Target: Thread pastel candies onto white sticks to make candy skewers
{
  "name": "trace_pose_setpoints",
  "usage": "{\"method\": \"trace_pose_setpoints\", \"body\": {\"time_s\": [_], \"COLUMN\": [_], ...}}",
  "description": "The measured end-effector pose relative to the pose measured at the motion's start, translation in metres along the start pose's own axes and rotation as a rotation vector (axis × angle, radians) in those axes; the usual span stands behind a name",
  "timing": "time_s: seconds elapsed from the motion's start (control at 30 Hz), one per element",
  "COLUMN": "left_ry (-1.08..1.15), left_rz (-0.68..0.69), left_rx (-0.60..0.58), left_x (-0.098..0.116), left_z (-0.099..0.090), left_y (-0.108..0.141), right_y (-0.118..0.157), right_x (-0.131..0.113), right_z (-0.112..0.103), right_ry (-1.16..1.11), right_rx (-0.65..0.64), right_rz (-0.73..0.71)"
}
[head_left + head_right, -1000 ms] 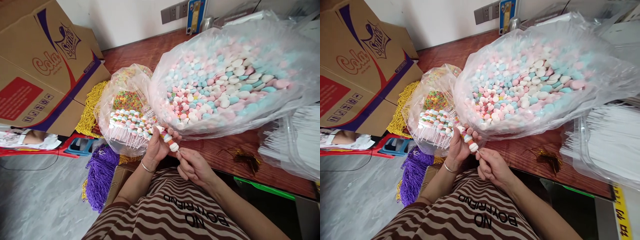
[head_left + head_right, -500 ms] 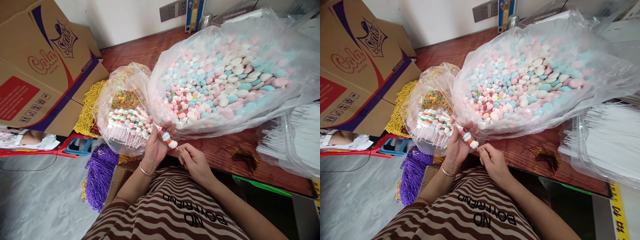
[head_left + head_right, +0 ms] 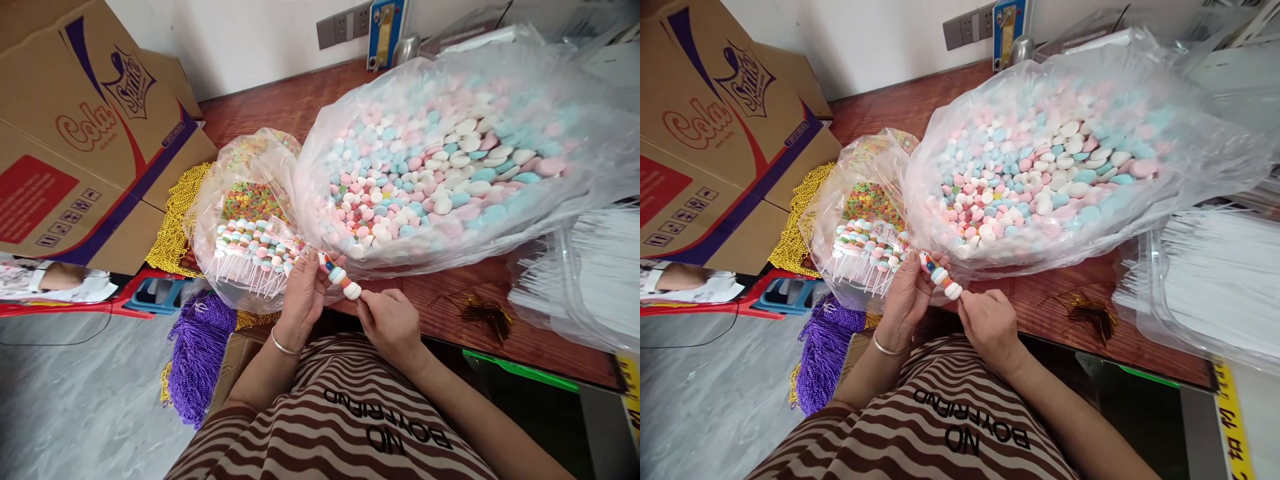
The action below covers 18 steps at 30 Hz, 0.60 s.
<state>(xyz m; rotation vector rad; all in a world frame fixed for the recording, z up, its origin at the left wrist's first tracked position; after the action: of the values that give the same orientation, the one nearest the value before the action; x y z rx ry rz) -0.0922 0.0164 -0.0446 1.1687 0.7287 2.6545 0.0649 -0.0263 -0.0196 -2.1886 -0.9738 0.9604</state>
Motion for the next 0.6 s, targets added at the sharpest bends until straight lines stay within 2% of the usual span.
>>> {"method": "trace_pose_setpoints", "body": {"time_s": [0.07, 0.13, 0.17, 0.23, 0.33, 0.4, 0.5, 0.6], "left_ry": [-0.020, -0.039, -0.048, -0.062, -0.069, -0.049, 0.000, -0.006], "left_rz": [-0.014, -0.034, -0.040, -0.041, -0.068, -0.111, -0.156, -0.149], "left_rx": [0.015, 0.018, 0.012, -0.016, -0.073, -0.111, -0.153, -0.210], "left_x": [-0.001, -0.002, -0.003, -0.005, -0.013, -0.021, -0.028, -0.023], "left_z": [-0.001, -0.002, -0.001, 0.001, 0.004, 0.005, 0.006, 0.010], "left_y": [0.000, 0.000, 0.000, -0.001, -0.001, 0.000, 0.002, 0.005], "right_y": [0.001, 0.002, 0.002, 0.003, 0.014, 0.020, 0.021, 0.022], "right_x": [-0.008, -0.007, -0.002, 0.012, 0.027, 0.018, -0.001, -0.011], "right_z": [-0.001, -0.002, -0.003, -0.001, 0.024, 0.044, 0.059, 0.060], "right_ry": [0.114, 0.113, 0.068, -0.135, -0.752, -1.222, -1.677, -1.831], "right_rx": [0.006, 0.006, 0.007, 0.003, -0.024, -0.023, -0.034, -0.066], "right_rz": [-0.162, -0.169, -0.108, 0.132, 0.623, 0.877, 1.043, 1.075]}}
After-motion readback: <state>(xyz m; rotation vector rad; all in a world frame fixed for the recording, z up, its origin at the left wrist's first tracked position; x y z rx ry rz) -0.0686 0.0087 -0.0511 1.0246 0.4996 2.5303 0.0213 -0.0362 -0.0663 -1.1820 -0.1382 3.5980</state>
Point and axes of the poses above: each hand's wrist, its own y-axis away from the middle knuckle, its own z-axis out of the palm, x = y × z, the point moved 8 cm from there along -y, towards the middle knuckle, and after that the axes turned 13 degrees about -z, right-handed, at the moved point
